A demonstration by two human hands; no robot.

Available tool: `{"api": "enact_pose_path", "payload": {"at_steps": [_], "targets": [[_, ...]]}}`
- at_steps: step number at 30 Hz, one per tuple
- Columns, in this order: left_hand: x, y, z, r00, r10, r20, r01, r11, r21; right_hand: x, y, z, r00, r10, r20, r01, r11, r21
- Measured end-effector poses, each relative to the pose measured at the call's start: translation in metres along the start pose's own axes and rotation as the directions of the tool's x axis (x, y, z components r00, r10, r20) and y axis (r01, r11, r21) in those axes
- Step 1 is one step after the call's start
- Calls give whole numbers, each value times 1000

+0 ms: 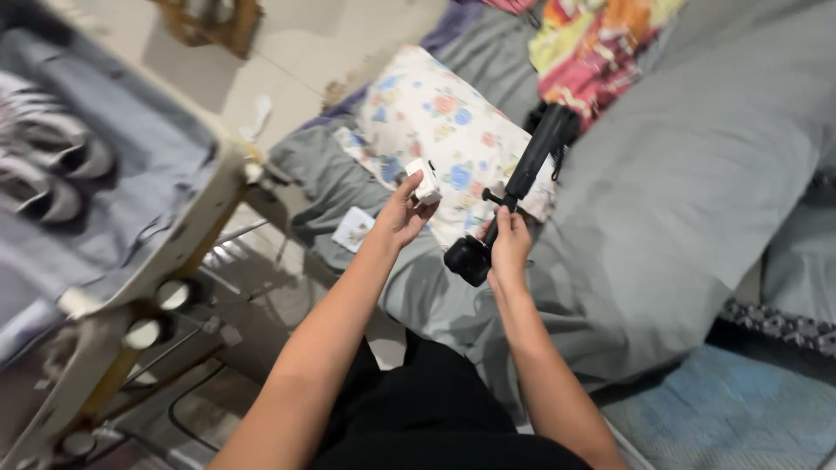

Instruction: Packing clothes, shoes, toiletries, and other personal items into a suitcase.

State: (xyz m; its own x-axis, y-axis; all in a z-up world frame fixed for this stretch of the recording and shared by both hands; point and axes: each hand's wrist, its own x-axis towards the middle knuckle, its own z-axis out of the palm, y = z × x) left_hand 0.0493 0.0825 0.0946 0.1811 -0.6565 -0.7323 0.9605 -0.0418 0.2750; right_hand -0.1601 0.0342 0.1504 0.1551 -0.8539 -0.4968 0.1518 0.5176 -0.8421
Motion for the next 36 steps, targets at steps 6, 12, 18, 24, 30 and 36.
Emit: {"api": "enact_pose_path", "payload": {"at_steps": [6,12,18,24,30,36], "targets": [[-124,85,-39,976,188,114,-180,980,-79,-60,-27,107,966,64,249,-49,997,-67],[-208,163,-125,932,361,35,-337,897,-288,-118,-11,222,882,168,440,-132,985,-112],[-288,261,-191,853,505,-132,-520,805,-286,-184,17,361,769,236,594,-135,968,-210],[-336,370,-267,773,600,-207,-626,773,-99,-170,76,504,637,112,763,206,929,-309],[-305,421,-320,698,620,-358,-500,780,375,-106,105,605,538,210,816,371,811,-453],[-274,430,-320,568,730,-380,-327,624,709,-33,136,636,554,323,768,549,552,-628]]}}
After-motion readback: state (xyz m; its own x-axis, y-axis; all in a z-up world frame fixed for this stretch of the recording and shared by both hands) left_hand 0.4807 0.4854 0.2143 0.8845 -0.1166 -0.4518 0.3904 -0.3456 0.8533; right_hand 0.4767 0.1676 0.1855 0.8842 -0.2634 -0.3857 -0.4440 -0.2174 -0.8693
